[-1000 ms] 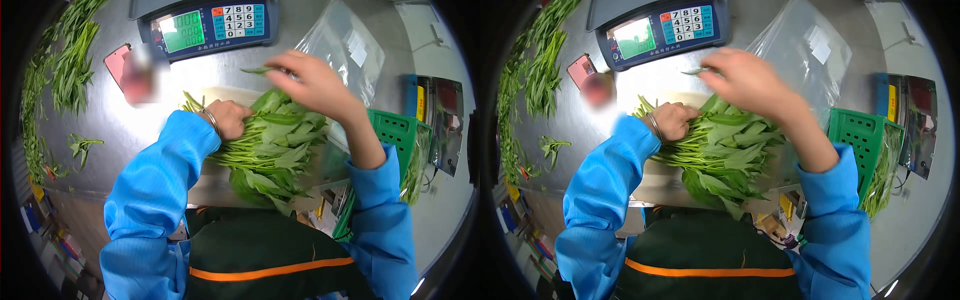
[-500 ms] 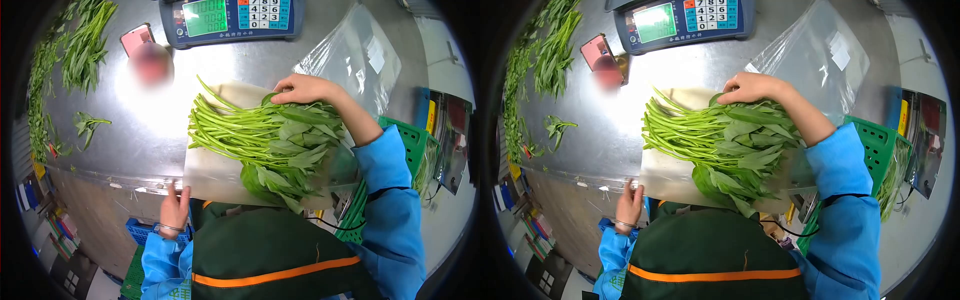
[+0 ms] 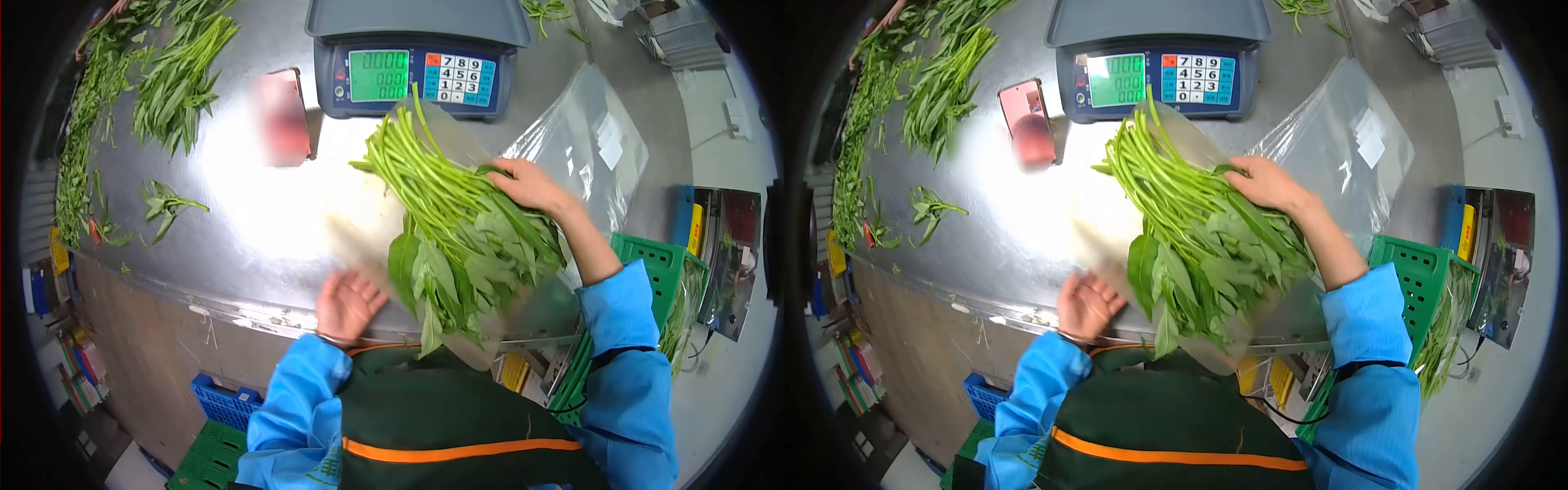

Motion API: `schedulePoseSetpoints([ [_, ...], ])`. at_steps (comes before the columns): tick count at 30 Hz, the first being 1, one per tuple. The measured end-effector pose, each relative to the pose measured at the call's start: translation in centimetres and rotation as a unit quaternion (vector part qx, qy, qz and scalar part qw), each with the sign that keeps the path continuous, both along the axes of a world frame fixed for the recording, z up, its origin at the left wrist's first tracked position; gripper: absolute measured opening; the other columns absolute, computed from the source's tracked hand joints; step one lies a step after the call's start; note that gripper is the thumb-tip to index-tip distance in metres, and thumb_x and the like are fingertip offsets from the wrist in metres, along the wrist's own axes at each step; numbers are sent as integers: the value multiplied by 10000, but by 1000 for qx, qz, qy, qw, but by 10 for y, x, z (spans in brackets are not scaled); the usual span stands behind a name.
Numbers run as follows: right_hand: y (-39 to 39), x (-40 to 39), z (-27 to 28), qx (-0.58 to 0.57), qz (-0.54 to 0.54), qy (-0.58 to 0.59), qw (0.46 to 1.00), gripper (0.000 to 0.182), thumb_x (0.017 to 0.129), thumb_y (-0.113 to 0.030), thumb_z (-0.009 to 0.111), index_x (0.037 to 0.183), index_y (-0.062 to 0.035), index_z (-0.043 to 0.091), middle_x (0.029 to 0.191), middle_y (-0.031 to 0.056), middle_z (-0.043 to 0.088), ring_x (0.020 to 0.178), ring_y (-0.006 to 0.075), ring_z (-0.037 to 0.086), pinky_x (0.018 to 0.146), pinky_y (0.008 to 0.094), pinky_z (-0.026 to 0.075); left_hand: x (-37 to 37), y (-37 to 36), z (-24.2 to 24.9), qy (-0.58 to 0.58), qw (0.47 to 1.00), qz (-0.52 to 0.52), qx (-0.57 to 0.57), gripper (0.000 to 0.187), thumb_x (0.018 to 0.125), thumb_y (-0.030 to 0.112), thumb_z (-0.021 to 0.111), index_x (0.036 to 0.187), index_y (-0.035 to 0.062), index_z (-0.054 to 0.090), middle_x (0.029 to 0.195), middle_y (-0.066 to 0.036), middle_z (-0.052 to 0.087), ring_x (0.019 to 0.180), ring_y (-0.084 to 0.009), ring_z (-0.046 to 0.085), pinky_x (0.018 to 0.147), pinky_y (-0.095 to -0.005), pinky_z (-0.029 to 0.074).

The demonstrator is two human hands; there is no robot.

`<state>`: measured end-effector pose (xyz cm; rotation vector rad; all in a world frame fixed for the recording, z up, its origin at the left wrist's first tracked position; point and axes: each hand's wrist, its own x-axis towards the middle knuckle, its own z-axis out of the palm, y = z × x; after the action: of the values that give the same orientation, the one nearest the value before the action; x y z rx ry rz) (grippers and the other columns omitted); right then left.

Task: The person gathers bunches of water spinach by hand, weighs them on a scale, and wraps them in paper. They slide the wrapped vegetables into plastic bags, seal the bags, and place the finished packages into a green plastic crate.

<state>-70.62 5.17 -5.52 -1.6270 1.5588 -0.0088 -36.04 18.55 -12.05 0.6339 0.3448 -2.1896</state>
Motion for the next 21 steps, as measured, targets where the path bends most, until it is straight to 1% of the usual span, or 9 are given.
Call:
schedulePoseSetpoints([
  [2, -3, 6, 2, 36, -46, -93, 994, 413, 854, -362, 495, 1119, -52, 560, 950, 101, 635, 837, 183, 585, 782, 302, 444, -15, 8, -8, -112, 989, -93, 1, 398, 893, 184, 423, 1270, 63, 382, 1240, -98, 477, 1112, -222, 487, 920, -367, 410],
  [4, -11, 17, 10, 166, -169, -116, 965, 474, 854, -414, 500, 1127, -29, 551, 1044, 82, 595, 919, 144, 542, 831, 281, 422, -29, 1, -2, -92, 988, -113, -50, 423, 881, 113, 459, 1289, 69, 354, 1261, -86, 459, 1114, -218, 486, 935, -364, 403],
  [6, -14, 22, -1, 141, -128, -61, 980, 557, 826, -465, 529, 1171, -28, 514, 1093, 123, 574, 970, 183, 545, 856, 288, 417, -41, -13, 5, -57, 980, -150, -122, 467, 877, 61, 476, 1314, 51, 309, 1298, -76, 420, 1166, -236, 436, 966, -403, 375],
  [9, -3, 49, 6, 13, 12, 17, 1000, 693, 766, -532, 548, 1274, -81, 412, 1112, 225, 545, 984, 355, 553, 845, 392, 436, -59, -28, 14, -82, 975, -170, -116, 478, 877, 65, 505, 1304, 114, 297, 1279, -63, 416, 1156, -223, 440, 940, -422, 398],
  [12, 17, 80, 25, -34, 41, 121, 991, 664, 786, -500, 529, 1310, -126, 363, 1113, 226, 540, 936, 368, 562, 823, 409, 440, -82, -35, 25, -149, 969, -185, -74, 459, 866, 114, 550, 1256, 154, 312, 1231, -48, 438, 1116, -206, 463, 892, -436, 425],
  [14, 33, 87, 24, -24, 54, 120, 991, 631, 807, -483, 503, 1329, -172, 332, 1084, 219, 550, 939, 370, 553, 822, 420, 429, -92, -43, 39, -175, 966, -190, -10, 477, 853, 156, 579, 1248, 167, 311, 1223, -45, 439, 1082, -198, 480, 855, -428, 443],
  [16, 43, 85, 25, -45, -2, -15, 999, 634, 817, -477, 490, 1334, -149, 325, 1035, 235, 558, 959, 377, 542, 841, 419, 417, -94, -44, 42, -196, 961, -196, -11, 499, 830, 199, 612, 1241, 173, 331, 1203, -48, 458, 1067, -194, 488, 820, -411, 456],
  [17, 45, 82, 32, -10, -21, -98, 995, 722, 778, -458, 559, 1354, -124, 281, 1056, 255, 527, 1008, 380, 508, 868, 406, 403, -94, -43, 41, -202, 958, -204, 16, 491, 826, 211, 613, 1232, 167, 342, 1187, -51, 471, 1050, -199, 502, 782, -401, 473],
  [21, 80, 109, 46, -109, 73, -63, 989, 844, 709, -418, 650, 1373, -110, 230, 1170, 270, 438, 1060, 391, 463, 870, 425, 402, -98, -38, 39, -260, 943, -203, 40, 446, 825, 219, 593, 1210, 158, 377, 1134, -62, 514, 985, -225, 549, 673, -375, 514],
])
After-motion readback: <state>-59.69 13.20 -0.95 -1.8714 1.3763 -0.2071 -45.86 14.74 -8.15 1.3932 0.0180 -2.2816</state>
